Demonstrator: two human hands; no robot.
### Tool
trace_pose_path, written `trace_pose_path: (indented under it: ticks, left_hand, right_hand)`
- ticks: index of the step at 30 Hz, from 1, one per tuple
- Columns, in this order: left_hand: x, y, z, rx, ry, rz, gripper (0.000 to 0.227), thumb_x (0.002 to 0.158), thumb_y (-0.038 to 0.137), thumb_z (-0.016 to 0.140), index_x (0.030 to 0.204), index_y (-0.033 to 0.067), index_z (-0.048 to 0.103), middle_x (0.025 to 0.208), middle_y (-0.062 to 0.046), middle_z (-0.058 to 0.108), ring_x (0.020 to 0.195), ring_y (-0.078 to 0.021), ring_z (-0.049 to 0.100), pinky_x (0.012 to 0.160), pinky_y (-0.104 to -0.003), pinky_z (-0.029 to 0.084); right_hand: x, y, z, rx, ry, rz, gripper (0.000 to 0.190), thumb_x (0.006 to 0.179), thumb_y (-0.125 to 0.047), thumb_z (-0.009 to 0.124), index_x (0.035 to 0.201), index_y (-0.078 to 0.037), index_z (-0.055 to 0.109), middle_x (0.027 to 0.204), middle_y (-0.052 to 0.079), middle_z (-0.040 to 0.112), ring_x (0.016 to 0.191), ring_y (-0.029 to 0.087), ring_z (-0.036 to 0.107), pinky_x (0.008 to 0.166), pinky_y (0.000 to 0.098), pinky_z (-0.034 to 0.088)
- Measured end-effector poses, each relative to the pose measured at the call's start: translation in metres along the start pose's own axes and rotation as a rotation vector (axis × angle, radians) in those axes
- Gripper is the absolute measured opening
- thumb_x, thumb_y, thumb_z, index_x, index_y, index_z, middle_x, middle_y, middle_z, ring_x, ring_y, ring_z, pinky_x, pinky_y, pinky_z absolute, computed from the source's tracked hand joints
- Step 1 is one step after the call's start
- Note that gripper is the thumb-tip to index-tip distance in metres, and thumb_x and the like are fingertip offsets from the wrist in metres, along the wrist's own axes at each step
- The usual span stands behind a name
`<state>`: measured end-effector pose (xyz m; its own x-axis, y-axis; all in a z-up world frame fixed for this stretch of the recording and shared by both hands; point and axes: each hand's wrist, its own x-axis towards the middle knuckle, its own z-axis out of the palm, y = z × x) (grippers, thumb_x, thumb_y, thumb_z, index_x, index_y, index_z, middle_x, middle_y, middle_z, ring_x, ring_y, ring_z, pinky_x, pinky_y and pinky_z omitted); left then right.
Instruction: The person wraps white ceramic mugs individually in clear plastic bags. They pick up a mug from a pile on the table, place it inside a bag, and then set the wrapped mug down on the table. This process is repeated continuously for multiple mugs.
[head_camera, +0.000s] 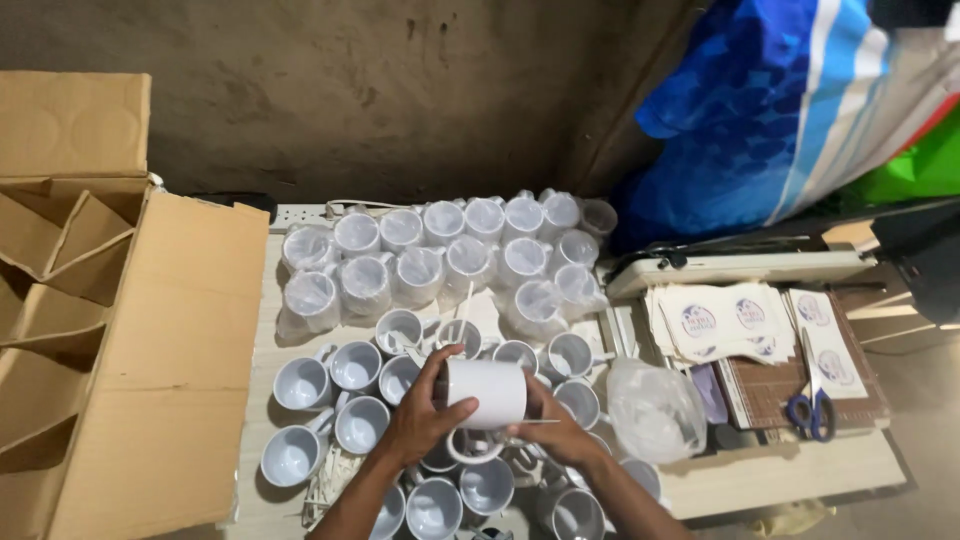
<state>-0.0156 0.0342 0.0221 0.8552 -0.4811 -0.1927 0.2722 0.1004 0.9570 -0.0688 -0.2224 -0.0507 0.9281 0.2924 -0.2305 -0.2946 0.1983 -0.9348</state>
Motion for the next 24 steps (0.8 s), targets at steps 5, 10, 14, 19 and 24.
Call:
trace_pose_path:
  ticks: [5, 10, 14, 19, 24]
  left_hand:
    - [-0.034, 0.058, 0.020, 0.879, 0.020, 0.216, 0.090, 0.074, 0.040, 0.087, 0.152, 0.0251, 0.044, 0.141, -0.018, 0.056, 0.123, -0.0352, 0.060, 0.094, -0.047, 0.054]
    - [-0.050, 0.093, 0.038, 1.466, -0.169, 0.173, 0.107, 0.069, 0.035, 0.087, 0.162, 0.0339, 0.035, 0.145, -0.018, 0.045, 0.114, -0.0375, 0.057, 0.074, -0.046, 0.060]
    - [-0.045, 0.093, 0.035, 1.442, -0.100, 0.276, 0.098, 0.068, 0.028, 0.086, 0.155, 0.0354, 0.042, 0.146, -0.015, 0.047, 0.113, -0.0334, 0.058, 0.081, -0.043, 0.060]
    - [-0.026, 0.038, 0.023, 0.667, 0.087, 0.339, 0.092, 0.072, 0.024, 0.081, 0.155, 0.0204, 0.042, 0.139, -0.016, 0.049, 0.125, -0.0322, 0.059, 0.104, -0.046, 0.052]
    - [-0.021, 0.014, 0.033, -0.774, 0.039, 0.006, 0.095, 0.066, 0.034, 0.072, 0.156, 0.0137, 0.046, 0.136, -0.012, 0.061, 0.123, -0.0297, 0.060, 0.108, -0.042, 0.050]
  right_hand:
    - [-0.029, -0.038, 0.024, -0.307, 0.006, 0.227, 0.080, 0.080, -0.024, 0.081, 0.150, -0.009, 0.044, 0.133, 0.013, 0.063, 0.118, 0.026, 0.064, 0.094, 0.0384, 0.057]
    - [-0.055, -0.064, 0.025, -1.196, 0.114, 0.307, 0.061, 0.085, -0.032, 0.078, 0.139, -0.011, 0.060, 0.117, 0.015, 0.074, 0.107, 0.030, 0.071, 0.092, 0.0402, 0.056]
    - [-0.059, -0.081, 0.031, -1.156, 0.181, -0.055, 0.049, 0.085, -0.028, 0.078, 0.127, -0.005, 0.066, 0.121, 0.016, 0.069, 0.100, 0.033, 0.069, 0.084, 0.0425, 0.057]
    - [-0.071, -0.114, 0.055, -0.671, 0.282, -0.040, 0.029, 0.093, -0.020, 0.066, 0.119, -0.008, 0.071, 0.110, 0.007, 0.075, 0.098, 0.019, 0.073, 0.072, 0.0353, 0.060]
    - [-0.088, -0.112, 0.044, -0.576, 0.280, -0.342, 0.017, 0.096, -0.010, 0.066, 0.108, -0.003, 0.076, 0.103, 0.008, 0.077, 0.091, 0.019, 0.073, 0.080, 0.0308, 0.059]
